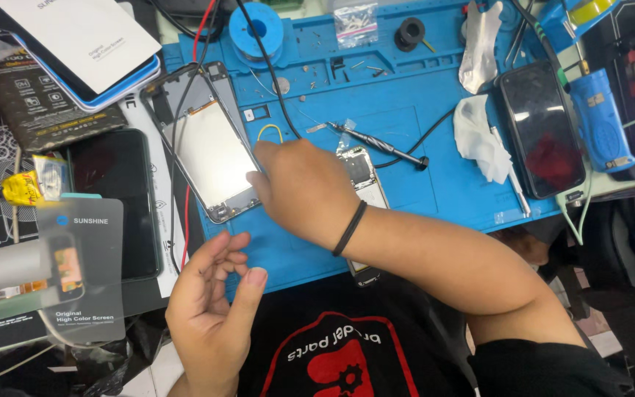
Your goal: The person disassembles a smartphone on a blue workbench. They use a prying tool to open the case, remove the battery, disconnect internal cables, and separate the screen assembly from the chassis.
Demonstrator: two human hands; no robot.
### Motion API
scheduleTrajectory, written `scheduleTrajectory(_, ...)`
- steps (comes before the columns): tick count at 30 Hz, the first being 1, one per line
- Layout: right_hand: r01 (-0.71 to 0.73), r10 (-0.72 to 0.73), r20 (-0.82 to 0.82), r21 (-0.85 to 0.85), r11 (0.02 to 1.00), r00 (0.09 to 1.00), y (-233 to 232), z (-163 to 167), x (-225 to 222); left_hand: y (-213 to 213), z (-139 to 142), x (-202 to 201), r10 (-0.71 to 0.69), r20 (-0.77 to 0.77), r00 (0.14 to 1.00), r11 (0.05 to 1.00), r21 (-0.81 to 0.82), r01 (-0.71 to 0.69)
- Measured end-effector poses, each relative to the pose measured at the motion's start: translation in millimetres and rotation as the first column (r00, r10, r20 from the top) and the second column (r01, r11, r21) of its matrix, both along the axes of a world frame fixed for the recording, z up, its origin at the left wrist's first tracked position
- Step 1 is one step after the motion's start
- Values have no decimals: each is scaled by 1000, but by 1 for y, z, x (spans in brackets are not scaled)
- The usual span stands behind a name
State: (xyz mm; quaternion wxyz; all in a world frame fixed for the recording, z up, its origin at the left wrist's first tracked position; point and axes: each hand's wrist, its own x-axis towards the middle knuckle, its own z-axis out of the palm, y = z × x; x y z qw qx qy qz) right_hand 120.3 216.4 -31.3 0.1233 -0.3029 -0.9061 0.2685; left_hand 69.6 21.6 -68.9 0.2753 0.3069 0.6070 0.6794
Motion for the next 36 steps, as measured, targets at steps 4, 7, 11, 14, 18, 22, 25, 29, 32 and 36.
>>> scheduleTrajectory(4,-25,33,-114,77,997,993,13,36,39,-4,-2,3,-21,-23,1000,1000,-11,20)
scheduleTrajectory(7,134,-136,-9,269,954,991,8,45,86,-3,0,2,-19,-98,995,999,-31,16)
scheduleTrajectory(11,136,-205,176,339,931,963,-16,16,112,8,4,6,-42,-226,973,999,-17,39)
scheduleTrajectory(14,161,-232,196,321,933,953,-27,3,111,15,11,13,-115,-346,931,992,0,122)
scheduleTrajectory(18,104,-124,107,178,979,987,-7,15,115,18,20,11,-146,-430,891,987,0,162)
scheduleTrajectory(22,-265,265,16,67,962,964,32,25,124,20,22,1,-75,-546,834,997,-52,55)
scheduleTrajectory(25,-476,476,55,-13,879,878,56,20,125,25,20,1,-158,-621,767,985,-152,80)
scheduleTrajectory(29,-525,527,111,-54,850,842,65,19,124,39,14,14,-305,-622,721,947,-280,159)
scheduleTrajectory(32,-569,564,91,43,821,820,63,22,124,46,9,20,-323,-644,693,939,-308,151)
scheduleTrajectory(36,-616,615,58,155,772,786,60,23,123,49,5,23,-327,-643,692,933,-337,128)
